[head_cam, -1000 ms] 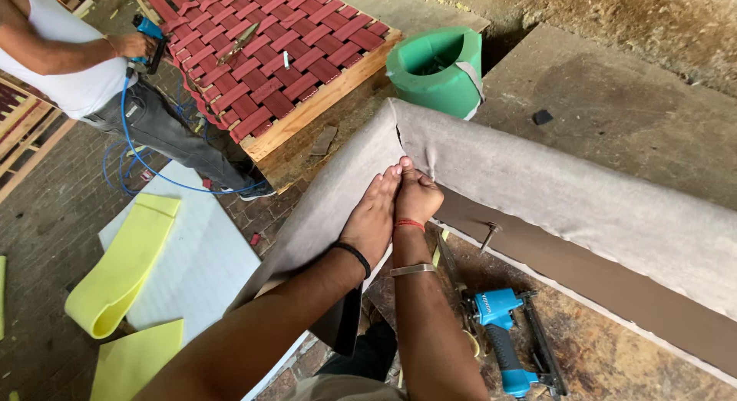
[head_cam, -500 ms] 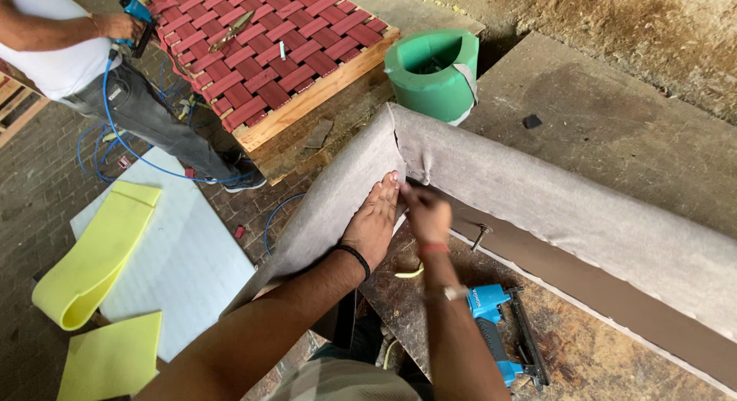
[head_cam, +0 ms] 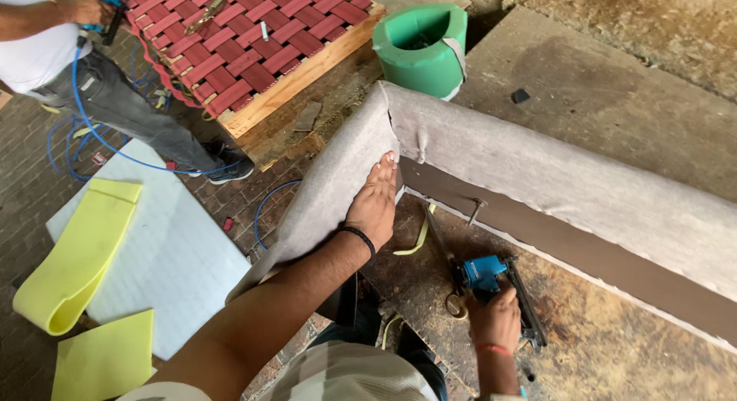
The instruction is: The person stretches gray fabric over a long wooden furniture frame and secures it with a pneumatic nail gun, working along the rail. They cut excess fabric with shears, fold the fabric around a corner, and continue stapling the fabric taut along the frame edges.
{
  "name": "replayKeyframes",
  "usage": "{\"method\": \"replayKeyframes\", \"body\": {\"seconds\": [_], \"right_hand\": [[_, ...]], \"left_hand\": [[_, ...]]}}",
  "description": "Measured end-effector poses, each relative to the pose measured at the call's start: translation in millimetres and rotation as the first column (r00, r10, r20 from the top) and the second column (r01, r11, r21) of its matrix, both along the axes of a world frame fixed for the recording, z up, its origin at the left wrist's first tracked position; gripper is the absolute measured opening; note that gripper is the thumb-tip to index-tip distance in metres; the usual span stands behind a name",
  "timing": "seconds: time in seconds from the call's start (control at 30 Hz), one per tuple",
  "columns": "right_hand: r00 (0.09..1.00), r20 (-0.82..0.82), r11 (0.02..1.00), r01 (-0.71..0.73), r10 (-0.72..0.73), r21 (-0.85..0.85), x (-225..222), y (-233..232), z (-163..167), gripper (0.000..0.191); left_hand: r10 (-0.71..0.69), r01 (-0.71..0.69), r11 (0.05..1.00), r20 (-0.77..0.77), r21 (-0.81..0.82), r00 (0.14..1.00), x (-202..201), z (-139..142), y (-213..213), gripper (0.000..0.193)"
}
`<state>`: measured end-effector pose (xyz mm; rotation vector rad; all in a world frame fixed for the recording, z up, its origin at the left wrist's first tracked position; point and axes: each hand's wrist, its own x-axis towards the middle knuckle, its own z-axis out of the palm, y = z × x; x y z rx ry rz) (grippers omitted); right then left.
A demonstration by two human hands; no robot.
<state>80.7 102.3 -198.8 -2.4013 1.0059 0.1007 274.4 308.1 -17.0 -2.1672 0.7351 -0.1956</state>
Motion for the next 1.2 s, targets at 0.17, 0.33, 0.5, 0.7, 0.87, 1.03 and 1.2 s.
{"method": "replayKeyframes", "body": {"seconds": [0.17,0.33,0.5,0.7,0.87,1.03,1.2], "right_hand": [[0.994,-0.066,0.981,-0.08,0.093,0.177,9.7,-21.2,27.5,0.086],[0.883,0.402,0.88,-0.373,0.241,0.293,6.0,-18.9,118.4,0.037],[0.63,0.766,0.562,-0.591,-0.127,0.578,113.9,16.8,166.9,0.046],[0.555,0.826,0.563,-0.654,-0.096,0.505,185.6,38.3,167.4,0.032],[0.623,0.779,0.599,-0.6,-0.066,0.53,179.9,37.3,163.6,0.023],[0.68,0.733,0.687,-0.533,0.002,0.493,171.4,41.1,156.3,0.03],[0.677,0.728,0.657,-0.503,-0.104,0.561,168.8,47.9,146.0,0.027]], "left_hand": [[0.013,-0.014,0.998,-0.027,-0.054,1.0,-0.6,-1.3,-4.7,0.073],[0.015,-0.016,1.0,-0.064,-0.007,0.998,8.5,-15.6,-4.9,0.073],[-0.044,0.054,0.997,0.19,-0.047,0.981,12.2,-36.8,-3.3,0.067],[0.031,-0.018,0.999,-0.289,0.046,0.957,17.0,-47.0,0.7,0.055],[-0.066,0.072,0.991,0.057,-0.11,0.996,16.3,-47.6,1.9,0.061],[-0.047,0.037,0.989,-0.071,-0.146,0.996,5.5,-36.5,3.0,0.061],[-0.054,0.017,0.985,-0.211,-0.172,0.976,0.5,-22.7,2.0,0.057]]}}
